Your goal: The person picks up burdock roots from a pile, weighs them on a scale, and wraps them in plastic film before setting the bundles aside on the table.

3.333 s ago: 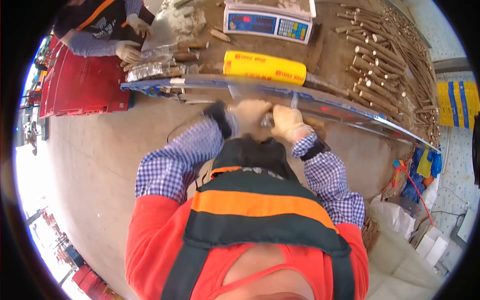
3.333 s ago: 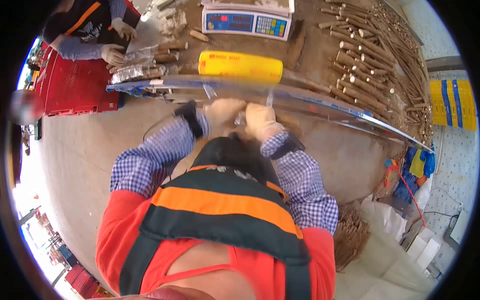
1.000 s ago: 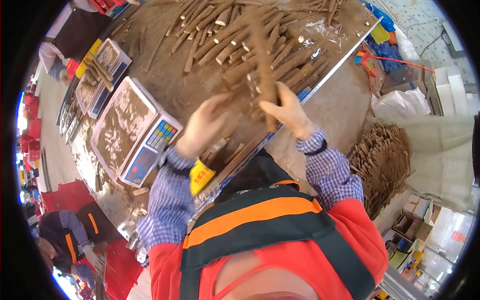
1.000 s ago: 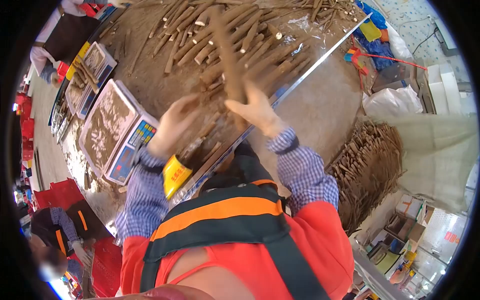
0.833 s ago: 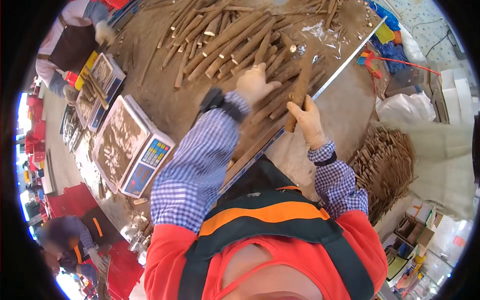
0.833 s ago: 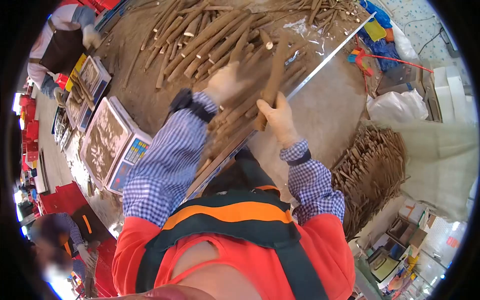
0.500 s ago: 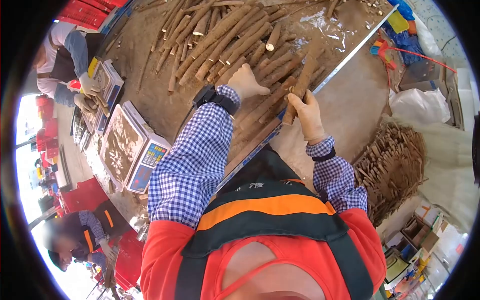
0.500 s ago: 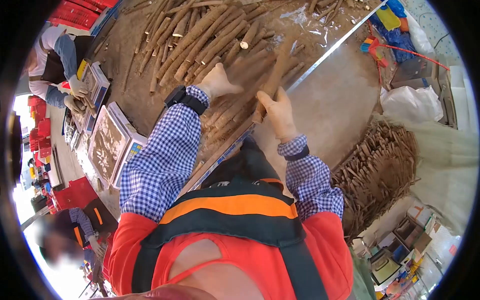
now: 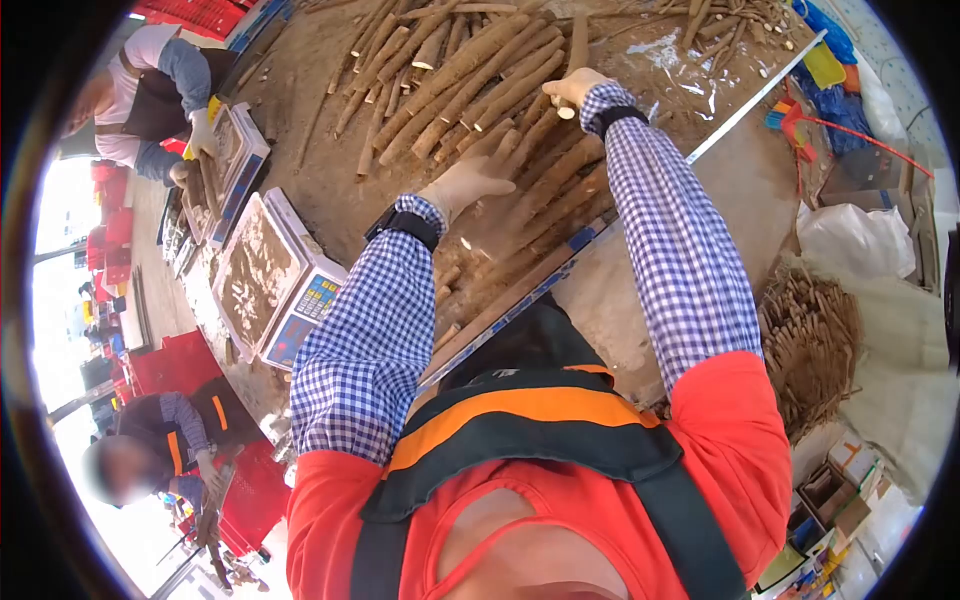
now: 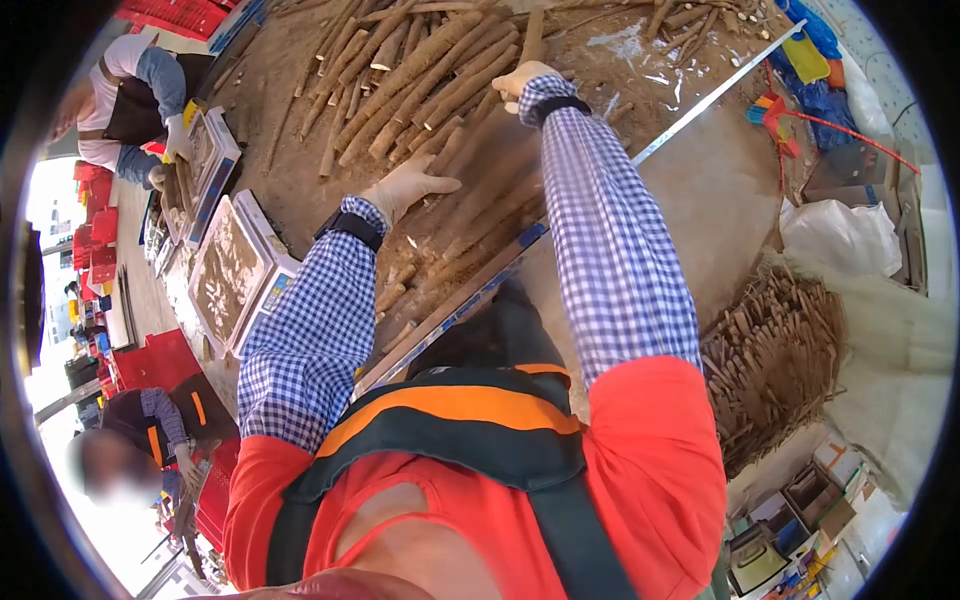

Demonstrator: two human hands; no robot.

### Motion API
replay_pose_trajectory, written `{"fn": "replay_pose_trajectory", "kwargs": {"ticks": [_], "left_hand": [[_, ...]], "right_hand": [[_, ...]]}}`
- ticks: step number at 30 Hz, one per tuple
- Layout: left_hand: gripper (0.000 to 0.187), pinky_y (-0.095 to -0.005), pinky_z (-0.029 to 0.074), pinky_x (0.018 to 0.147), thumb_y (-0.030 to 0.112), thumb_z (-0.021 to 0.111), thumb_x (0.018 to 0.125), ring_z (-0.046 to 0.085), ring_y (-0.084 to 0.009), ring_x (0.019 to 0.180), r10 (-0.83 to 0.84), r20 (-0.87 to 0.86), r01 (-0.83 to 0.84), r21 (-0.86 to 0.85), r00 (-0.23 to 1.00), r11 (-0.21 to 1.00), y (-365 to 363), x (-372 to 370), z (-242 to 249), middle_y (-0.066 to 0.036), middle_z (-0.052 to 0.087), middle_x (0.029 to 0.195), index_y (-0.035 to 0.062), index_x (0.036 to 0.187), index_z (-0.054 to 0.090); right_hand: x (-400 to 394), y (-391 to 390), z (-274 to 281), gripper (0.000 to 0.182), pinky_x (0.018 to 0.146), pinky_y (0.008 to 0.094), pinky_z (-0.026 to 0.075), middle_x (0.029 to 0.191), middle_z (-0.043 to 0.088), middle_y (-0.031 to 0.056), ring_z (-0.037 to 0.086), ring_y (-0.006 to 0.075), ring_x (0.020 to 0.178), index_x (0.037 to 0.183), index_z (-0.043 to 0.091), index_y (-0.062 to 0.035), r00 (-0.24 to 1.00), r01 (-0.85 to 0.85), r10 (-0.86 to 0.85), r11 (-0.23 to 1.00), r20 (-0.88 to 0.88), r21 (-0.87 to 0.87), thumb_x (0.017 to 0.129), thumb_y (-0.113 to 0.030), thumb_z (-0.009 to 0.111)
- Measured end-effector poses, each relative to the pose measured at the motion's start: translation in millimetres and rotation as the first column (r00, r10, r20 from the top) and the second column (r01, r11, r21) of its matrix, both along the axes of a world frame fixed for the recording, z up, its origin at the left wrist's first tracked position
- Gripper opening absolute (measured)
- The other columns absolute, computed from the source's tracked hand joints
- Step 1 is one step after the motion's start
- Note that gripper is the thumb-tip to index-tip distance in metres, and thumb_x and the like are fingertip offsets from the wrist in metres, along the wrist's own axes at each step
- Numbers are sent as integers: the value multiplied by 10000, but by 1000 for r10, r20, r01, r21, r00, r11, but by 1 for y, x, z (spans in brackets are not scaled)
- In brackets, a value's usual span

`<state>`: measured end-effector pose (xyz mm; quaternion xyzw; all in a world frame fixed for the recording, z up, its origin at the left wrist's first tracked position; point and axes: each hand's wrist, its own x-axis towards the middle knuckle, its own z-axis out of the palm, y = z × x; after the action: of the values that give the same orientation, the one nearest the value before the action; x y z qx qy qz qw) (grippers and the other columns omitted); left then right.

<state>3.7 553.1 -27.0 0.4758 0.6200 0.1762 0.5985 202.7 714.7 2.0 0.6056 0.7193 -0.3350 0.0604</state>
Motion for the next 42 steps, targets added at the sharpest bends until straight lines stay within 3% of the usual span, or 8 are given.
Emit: {"fn": "replay_pose_trajectory", "kwargs": {"ticks": [5,11,19,27,30,35,40,42], "left_hand": [[325,-250,484,731,171,684,900,593,-115,847,305,415,-260,-163,857,952,-36,-36,12,-48,651,986,11,1168,594],[249,-224,443,678,232,651,933,564,-97,763,575,595,-621,-156,562,768,-126,-125,18,-2,647,919,61,1112,621],[238,-230,401,578,235,699,899,509,-95,649,745,440,-833,11,501,554,-273,-273,54,20,574,733,31,1011,651],[487,-370,503,826,354,665,881,629,-298,952,835,-372,-659,514,405,549,-309,-373,11,-194,654,1009,-17,1190,599],[480,-439,490,858,343,677,854,615,-395,1001,891,-380,-445,772,250,454,-305,-380,-14,-263,629,1050,-7,1175,604],[393,-430,523,720,398,606,913,667,-343,812,903,132,-823,481,409,303,-329,-416,15,-188,678,862,29,1049,612],[394,-395,527,747,270,676,855,655,-344,796,836,-549,293,800,6,523,-382,-477,20,-172,671,835,-29,1106,617],[356,-376,528,740,243,648,892,648,-307,798,938,-251,-383,863,240,329,-388,-453,53,-143,660,838,-16,1132,605]], "right_hand": [[24,47,-76,366,887,386,499,1165,671,91,635,274,1045,1235,629,-184,885,-425,462,847,-50,319,901,-331,599],[-9,-96,19,339,824,275,488,1009,671,75,623,146,926,1150,625,-4,580,54,-357,914,-732,-402,909,-243,625],[-276,-272,37,332,524,222,380,768,603,-14,489,70,602,1049,645,-32,340,-622,-97,723,-935,-301,826,-262,736],[-437,-344,-35,638,799,313,527,1046,686,214,683,267,939,1173,583,94,571,-617,407,786,-713,-45,791,-390,749],[-426,-348,20,939,931,392,489,1182,612,298,627,371,1092,1323,430,115,618,-770,778,569,114,289,832,-674,556],[-401,-314,21,938,911,390,494,1145,650,237,659,295,1045,1376,429,50,690,-670,703,711,-175,213,853,-727,481],[-359,-296,30,742,883,340,496,1069,684,156,671,212,933,1360,490,2,710,-640,637,762,-300,105,908,-585,527],[-343,-294,29,670,760,289,512,960,691,114,644,149,758,1341,511,4,714,-632,619,771,-327,81,920,-514,571]]}}
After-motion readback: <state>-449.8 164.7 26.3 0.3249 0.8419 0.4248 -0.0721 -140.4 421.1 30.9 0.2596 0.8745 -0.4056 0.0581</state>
